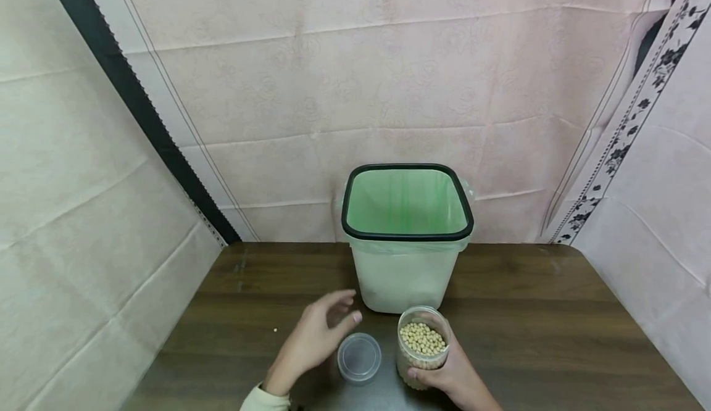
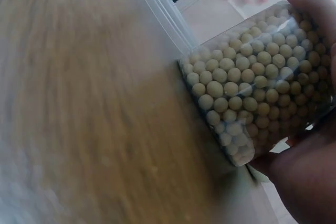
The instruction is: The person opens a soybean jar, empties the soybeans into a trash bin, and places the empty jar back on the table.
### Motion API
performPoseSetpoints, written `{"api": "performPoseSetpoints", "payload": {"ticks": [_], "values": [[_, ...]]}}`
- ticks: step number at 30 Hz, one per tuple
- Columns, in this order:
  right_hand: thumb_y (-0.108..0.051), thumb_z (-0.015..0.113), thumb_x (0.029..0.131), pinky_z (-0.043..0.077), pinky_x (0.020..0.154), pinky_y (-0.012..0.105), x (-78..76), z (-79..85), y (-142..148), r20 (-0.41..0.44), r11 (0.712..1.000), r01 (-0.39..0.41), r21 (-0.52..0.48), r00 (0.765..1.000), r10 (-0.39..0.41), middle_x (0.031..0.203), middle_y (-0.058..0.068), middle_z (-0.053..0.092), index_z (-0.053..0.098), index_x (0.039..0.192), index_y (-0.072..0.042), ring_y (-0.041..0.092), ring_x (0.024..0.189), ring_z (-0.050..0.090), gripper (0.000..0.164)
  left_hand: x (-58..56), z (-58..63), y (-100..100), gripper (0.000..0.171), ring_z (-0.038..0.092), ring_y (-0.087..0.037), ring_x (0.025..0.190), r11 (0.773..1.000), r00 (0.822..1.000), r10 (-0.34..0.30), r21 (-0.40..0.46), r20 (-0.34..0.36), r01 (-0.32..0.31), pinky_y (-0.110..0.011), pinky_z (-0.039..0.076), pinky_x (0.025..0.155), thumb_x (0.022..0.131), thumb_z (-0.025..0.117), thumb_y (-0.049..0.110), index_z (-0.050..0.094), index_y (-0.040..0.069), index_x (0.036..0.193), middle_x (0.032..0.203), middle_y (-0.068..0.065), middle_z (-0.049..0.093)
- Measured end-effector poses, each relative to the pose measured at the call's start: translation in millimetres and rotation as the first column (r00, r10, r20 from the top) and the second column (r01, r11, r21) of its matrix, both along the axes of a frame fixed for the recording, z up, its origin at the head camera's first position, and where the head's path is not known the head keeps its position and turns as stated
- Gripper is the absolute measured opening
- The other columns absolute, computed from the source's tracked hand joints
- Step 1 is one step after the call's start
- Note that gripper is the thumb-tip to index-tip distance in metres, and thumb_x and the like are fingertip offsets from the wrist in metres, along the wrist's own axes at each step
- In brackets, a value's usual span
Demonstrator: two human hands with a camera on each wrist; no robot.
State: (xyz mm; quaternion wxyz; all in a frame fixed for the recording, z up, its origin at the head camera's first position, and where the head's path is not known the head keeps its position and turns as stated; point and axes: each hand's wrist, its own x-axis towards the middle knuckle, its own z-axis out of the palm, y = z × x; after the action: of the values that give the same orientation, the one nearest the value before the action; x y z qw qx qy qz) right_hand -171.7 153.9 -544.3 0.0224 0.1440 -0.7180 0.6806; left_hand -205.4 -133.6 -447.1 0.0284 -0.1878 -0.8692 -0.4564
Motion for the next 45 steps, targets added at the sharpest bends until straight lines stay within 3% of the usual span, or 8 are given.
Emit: {"api": "performPoseSetpoints", "payload": {"ticks": [5,10,14,19,25,30,37,45], "values": [[0.006,0.091,0.073,0.043,0.102,0.019,-0.6,-0.7,0,0.036,1.000,-0.006,-0.001,0.999,0.006,0.149,0.017,0.044,0.038,0.151,-0.006,0.008,0.125,0.053,0.095,-20.6,56.6,-5,0.027,0.074,-0.021,0.093,0.959,0.997,0.077,0.274,0.001,-0.075,-0.037,0.062,0.088,0.103,0.071,0.018,0.071,0.011,0.129,0.106,-0.007,0.075],[0.005,0.092,0.073,0.041,0.104,0.019,-2.5,-2.8,0,0.031,1.000,-0.022,-0.016,0.999,0.022,0.149,0.015,0.047,0.040,0.151,-0.011,0.011,0.125,0.054,0.095,-50.8,104.7,-8,0.034,0.074,-0.027,0.092,0.928,0.996,0.087,0.360,0.030,-0.091,-0.039,0.063,0.085,0.106,0.066,0.023,0.066,0.005,0.134,0.110,-0.016,0.072],[0.005,0.092,0.074,0.040,0.104,0.018,-3.0,-4.4,-1,0.005,0.999,-0.034,-0.011,0.999,0.034,0.150,0.015,0.047,0.040,0.152,-0.011,0.010,0.126,0.054,0.094,-78.7,123.9,-8,0.043,0.072,-0.024,0.098,0.907,0.990,0.052,0.409,0.132,-0.102,-0.038,0.063,0.087,0.108,0.063,0.027,0.060,-0.001,0.141,0.119,-0.019,0.068],[0.004,0.092,0.073,0.039,0.105,0.017,-3.8,-6.0,0,-0.034,1.000,-0.028,0.005,0.999,0.029,0.149,0.015,0.048,0.041,0.152,-0.010,0.008,0.127,0.052,0.095,-102.6,130.5,-3,0.049,0.070,-0.019,0.098,0.885,0.961,0.021,0.442,0.274,-0.145,-0.034,0.063,0.089,0.109,0.062,0.028,0.054,-0.003,0.146,0.125,-0.019,0.065],[0.003,0.093,0.073,0.038,0.106,0.017,-4.3,-5.3,-1,-0.049,0.999,-0.025,0.025,0.998,0.026,0.149,0.015,0.047,0.041,0.152,-0.011,0.008,0.128,0.051,0.095,-110.8,129.0,3,0.043,0.069,-0.014,0.091,0.863,0.936,0.000,0.473,0.352,-0.178,-0.025,0.062,0.079,0.107,0.064,0.022,0.058,-0.004,0.141,0.117,-0.011,0.068],[0.004,0.092,0.074,0.039,0.105,0.017,-1.8,-3.7,1,-0.052,0.999,-0.027,0.021,0.998,0.028,0.149,0.017,0.045,0.041,0.152,-0.011,0.008,0.128,0.051,0.096,-114.9,122.7,6,0.036,0.070,-0.013,0.082,0.814,0.911,-0.072,0.552,0.406,-0.182,-0.023,0.061,0.071,0.107,0.064,0.022,0.062,-0.004,0.132,0.098,-0.005,0.070],[0.008,0.090,0.073,0.041,0.104,0.017,1.3,-0.6,3,-0.048,1.000,-0.015,0.003,0.999,0.015,0.148,0.016,0.044,0.040,0.152,-0.007,0.007,0.126,0.051,0.094,-115.6,117.4,14,0.022,0.068,-0.013,0.076,0.752,0.910,-0.126,0.636,0.395,-0.172,-0.025,0.061,0.066,0.107,0.063,0.019,0.062,0.001,0.118,0.092,-0.003,0.067],[0.007,0.094,0.070,0.043,0.102,0.014,4.8,2.3,0,-0.116,0.997,0.071,0.035,0.991,-0.067,0.147,0.017,0.050,0.046,0.149,-0.005,0.005,0.124,0.054,0.093,-115.0,115.5,14,0.017,0.066,-0.012,0.073,0.719,0.907,-0.127,0.667,0.402,-0.195,-0.024,0.059,0.061,0.106,0.064,0.015,0.061,0.001,0.115,0.090,-0.003,0.065]]}}
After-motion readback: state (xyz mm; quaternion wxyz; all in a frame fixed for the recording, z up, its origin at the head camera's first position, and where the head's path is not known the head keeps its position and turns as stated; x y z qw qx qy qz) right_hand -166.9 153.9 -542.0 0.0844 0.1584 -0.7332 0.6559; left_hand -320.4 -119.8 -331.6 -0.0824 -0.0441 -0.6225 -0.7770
